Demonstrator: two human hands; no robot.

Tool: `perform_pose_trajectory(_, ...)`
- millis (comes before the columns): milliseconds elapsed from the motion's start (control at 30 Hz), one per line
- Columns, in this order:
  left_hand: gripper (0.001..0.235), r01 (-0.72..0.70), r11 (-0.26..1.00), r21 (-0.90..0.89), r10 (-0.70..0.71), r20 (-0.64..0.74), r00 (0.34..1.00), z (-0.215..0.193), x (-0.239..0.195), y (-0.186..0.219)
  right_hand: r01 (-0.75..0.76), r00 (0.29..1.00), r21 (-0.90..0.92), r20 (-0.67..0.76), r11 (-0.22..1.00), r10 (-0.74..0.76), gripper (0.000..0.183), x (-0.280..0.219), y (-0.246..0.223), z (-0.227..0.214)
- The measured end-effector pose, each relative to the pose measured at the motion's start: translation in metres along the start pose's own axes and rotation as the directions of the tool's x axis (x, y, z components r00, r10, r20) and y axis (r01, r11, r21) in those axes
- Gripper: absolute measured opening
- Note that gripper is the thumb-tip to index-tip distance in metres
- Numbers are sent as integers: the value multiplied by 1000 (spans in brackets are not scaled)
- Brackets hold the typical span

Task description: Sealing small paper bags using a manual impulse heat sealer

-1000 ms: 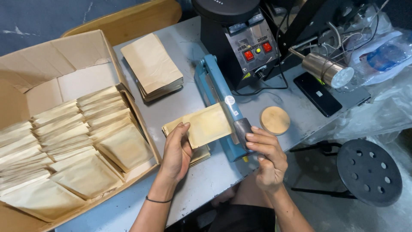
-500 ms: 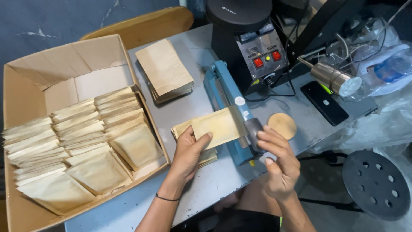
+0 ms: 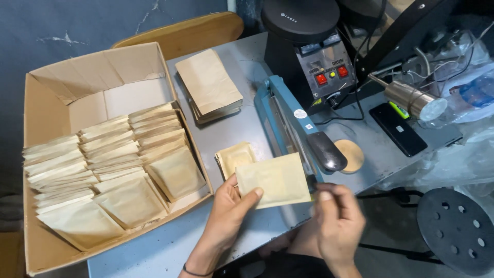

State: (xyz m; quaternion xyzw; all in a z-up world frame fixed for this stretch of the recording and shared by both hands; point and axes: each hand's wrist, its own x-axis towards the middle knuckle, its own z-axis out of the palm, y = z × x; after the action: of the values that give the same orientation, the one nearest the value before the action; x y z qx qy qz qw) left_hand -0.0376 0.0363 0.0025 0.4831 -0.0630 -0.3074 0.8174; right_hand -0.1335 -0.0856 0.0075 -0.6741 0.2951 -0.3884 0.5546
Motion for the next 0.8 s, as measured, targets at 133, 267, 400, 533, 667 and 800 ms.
perform_pose_trajectory(133,33,-62,998,35,62,-3,998,-10,-8,-7,-53,967,-11,248,999,54,22,-2,-5,5)
perform_pose_trajectory(267,33,-75,997,-25,73,-68,995,-11,-20,-3,-52,950,-69,305,996,71,16,0,-17,12)
perform_pose_trajectory(400,35,-83,996,9,84,-129,988,-18,-26,-6,-75,917,-136,380,988,122,21,-1,-18,14)
perform_pose_trajectory(533,33,-80,996,-31,74,-164,984,-21,-32,-6,-115,870,8,484,993,97,14,-2,-11,13)
perform_pose_trajectory(667,32,-81,988,-132,56,-186,981,-20,-33,-6,-90,886,-13,456,996,86,24,-2,-14,15)
perform_pose_trajectory(800,34,-63,986,-152,34,-187,982,-18,-34,-5,-9,897,-41,441,999,26,27,-3,-28,18)
